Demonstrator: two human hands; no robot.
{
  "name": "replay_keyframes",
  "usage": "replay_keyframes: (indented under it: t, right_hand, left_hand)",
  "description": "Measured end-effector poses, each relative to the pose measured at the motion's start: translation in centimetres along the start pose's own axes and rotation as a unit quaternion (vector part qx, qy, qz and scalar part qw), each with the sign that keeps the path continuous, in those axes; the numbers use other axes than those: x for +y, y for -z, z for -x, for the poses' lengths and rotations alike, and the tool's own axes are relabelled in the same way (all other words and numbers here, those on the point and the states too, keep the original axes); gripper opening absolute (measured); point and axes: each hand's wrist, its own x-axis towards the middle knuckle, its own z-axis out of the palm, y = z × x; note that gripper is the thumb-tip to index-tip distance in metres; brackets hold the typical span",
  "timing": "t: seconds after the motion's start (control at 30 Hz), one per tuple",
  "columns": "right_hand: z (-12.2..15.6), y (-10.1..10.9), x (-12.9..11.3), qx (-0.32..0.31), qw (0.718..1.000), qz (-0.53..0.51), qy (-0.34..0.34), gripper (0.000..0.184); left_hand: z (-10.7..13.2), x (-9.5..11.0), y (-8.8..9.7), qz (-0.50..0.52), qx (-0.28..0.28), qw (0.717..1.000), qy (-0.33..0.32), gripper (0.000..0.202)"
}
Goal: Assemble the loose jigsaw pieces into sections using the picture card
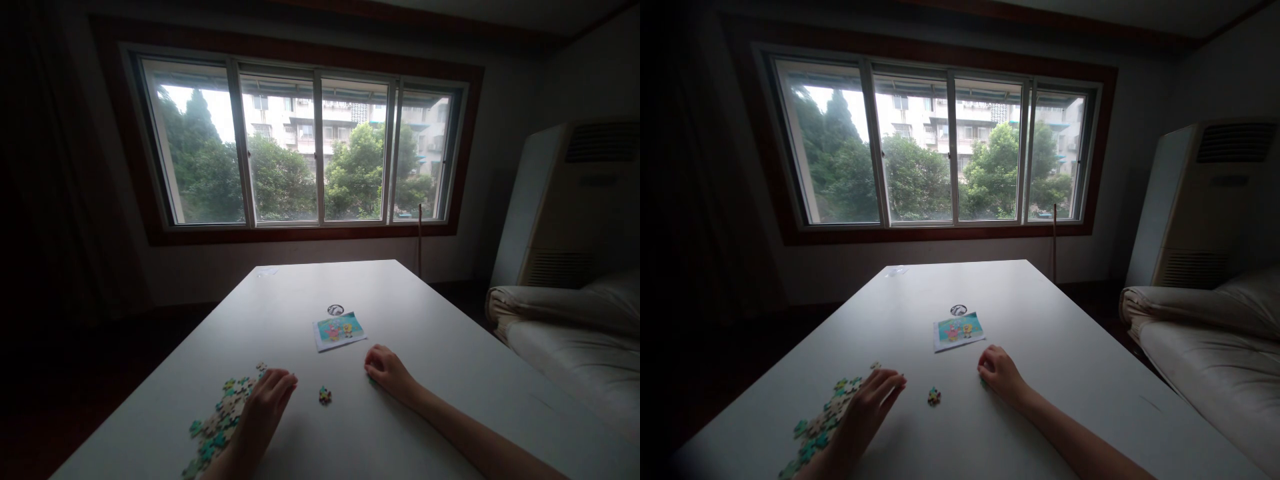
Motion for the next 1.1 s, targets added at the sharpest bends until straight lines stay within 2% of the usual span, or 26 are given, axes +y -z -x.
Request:
replay_keyframes:
  t: [0.47,0.57,0.67,0.8,1.0,1.1]
  right_hand:
    - [0.1,0.0,-0.2,0.006,1.000,-0.001,0.002,0.012]
    - [0.1,0.2,-0.6,0.033,0.999,-0.008,0.006,0.014]
    - [0.4,0.4,-1.3,0.075,0.995,-0.014,0.057,0.017]
    - [1.4,0.2,-2.6,0.073,0.986,-0.012,0.149,0.021]
    - [3.0,-0.7,-3.8,-0.014,0.961,0.034,0.273,0.036]
    - [3.1,-0.7,-4.1,-0.046,0.949,0.046,0.309,0.035]
  left_hand:
    - [-0.2,-0.4,-0.2,-0.009,0.018,0.999,-0.047,0.027]
    - [-0.2,-0.2,0.0,-0.024,0.008,0.997,-0.073,0.035]
    - [-0.4,0.3,0.6,-0.033,-0.017,0.994,-0.105,0.036]
    - [-0.8,1.6,1.4,-0.001,-0.034,0.988,-0.150,0.030]
    - [-1.3,3.6,1.9,0.047,-0.118,0.972,-0.199,0.029]
    - [-1.3,3.8,1.8,0.040,-0.123,0.968,-0.215,0.032]
